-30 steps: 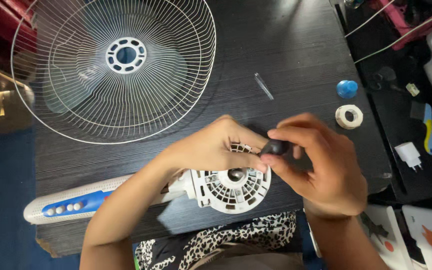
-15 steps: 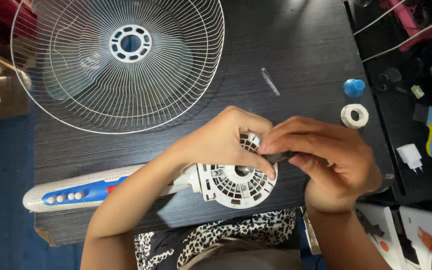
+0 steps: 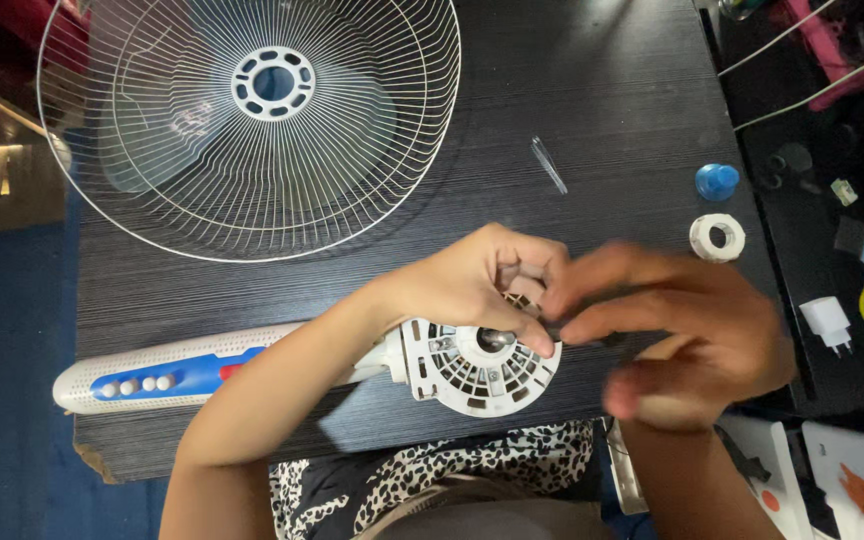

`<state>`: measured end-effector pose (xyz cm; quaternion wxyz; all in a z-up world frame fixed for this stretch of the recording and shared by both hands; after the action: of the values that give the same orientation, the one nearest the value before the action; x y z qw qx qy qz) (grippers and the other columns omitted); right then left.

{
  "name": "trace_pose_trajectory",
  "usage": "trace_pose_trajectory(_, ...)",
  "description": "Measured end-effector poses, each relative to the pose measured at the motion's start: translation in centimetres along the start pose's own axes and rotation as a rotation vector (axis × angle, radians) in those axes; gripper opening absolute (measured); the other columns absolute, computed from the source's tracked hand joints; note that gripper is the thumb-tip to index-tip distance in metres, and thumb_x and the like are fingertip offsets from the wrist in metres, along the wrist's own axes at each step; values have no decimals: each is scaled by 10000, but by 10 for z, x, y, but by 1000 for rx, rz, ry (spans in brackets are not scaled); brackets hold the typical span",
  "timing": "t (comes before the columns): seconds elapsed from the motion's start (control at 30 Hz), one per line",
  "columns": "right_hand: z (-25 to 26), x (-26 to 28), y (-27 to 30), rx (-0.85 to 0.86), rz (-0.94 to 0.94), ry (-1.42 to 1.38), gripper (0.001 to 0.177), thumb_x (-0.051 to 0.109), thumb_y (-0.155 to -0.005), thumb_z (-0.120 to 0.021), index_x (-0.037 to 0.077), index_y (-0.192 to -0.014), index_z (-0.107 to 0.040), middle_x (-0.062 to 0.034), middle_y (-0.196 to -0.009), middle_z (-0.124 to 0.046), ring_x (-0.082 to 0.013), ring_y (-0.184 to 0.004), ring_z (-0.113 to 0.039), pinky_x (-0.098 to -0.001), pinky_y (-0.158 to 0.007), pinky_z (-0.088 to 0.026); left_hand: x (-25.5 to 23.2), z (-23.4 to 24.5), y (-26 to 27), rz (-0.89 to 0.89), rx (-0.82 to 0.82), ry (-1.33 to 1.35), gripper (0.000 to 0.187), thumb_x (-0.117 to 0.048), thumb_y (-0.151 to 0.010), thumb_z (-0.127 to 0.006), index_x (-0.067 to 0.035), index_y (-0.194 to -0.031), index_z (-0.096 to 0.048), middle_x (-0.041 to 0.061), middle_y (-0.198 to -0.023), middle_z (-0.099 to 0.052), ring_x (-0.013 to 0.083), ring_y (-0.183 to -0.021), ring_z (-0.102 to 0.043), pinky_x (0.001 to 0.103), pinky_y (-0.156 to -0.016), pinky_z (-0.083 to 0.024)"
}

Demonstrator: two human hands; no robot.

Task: The person uses a screwdriver to tighten screws on the motor housing of a disassembled electric fan. They then attach the fan head to the handle and secure it with additional screws.

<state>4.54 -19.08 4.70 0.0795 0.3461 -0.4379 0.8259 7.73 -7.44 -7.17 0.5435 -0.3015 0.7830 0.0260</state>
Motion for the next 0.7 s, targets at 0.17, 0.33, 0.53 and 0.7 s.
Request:
trace_pose_trajectory(0.17, 12, -12, 7, -215, -439, 190, 229, 131, -878, -698, -55, -1011, -703, -206, -1001, -732, -159, -734, -734, -219, -610, -571, 7, 3, -1, 96, -35, 38, 266, -13, -964, -690, 16, -1229, -691, 47, -1148, -735, 99, -1083, -696, 257, -977, -557)
trace_pose_trajectory(0.33, 22, -26, 16, 96, -239, 46, 268, 125, -931, -726, -55, -1118, -661, -268, -1149, -664, -205, -921, -714, -235, -739, -585, 5, 0, -3, 49, -57, -12, 223, 11, -952, -765, 34, -1161, -692, 92, -1077, -762, 139, -1033, -728, 285, -945, -593)
trace_pose_trajectory(0.53, 8, -17, 23, -243, -347, 192, 161, 63, -853, -738, 11, -1004, -718, -206, -1035, -732, -145, -727, -732, -175, -577, -550, 0, -2, 0, 217, -135, -102, 217, 51, -891, -795, 89, -1077, -690, 202, -917, -693, 163, -857, -615, 313, -784, -467)
trace_pose_trajectory(0.7, 25, -25, 22, -4, -307, 23, 128, 58, -947, -631, -29, -1038, -656, -197, -1055, -725, -277, -981, -768, -309, -812, -670, -6, -4, -1, 114, -63, 78, 301, -10, -921, -747, -6, -1217, -693, 83, -1095, -774, 138, -1050, -741, 278, -975, -593)
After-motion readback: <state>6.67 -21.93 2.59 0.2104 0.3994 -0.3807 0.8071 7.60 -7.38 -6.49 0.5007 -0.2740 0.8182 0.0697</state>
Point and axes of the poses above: each hand's wrist, its own y-axis away from the middle knuckle, its own z-axis out of the back of the hand, x = y × z, the point moved 6 cm from there along -y, towards the middle knuckle
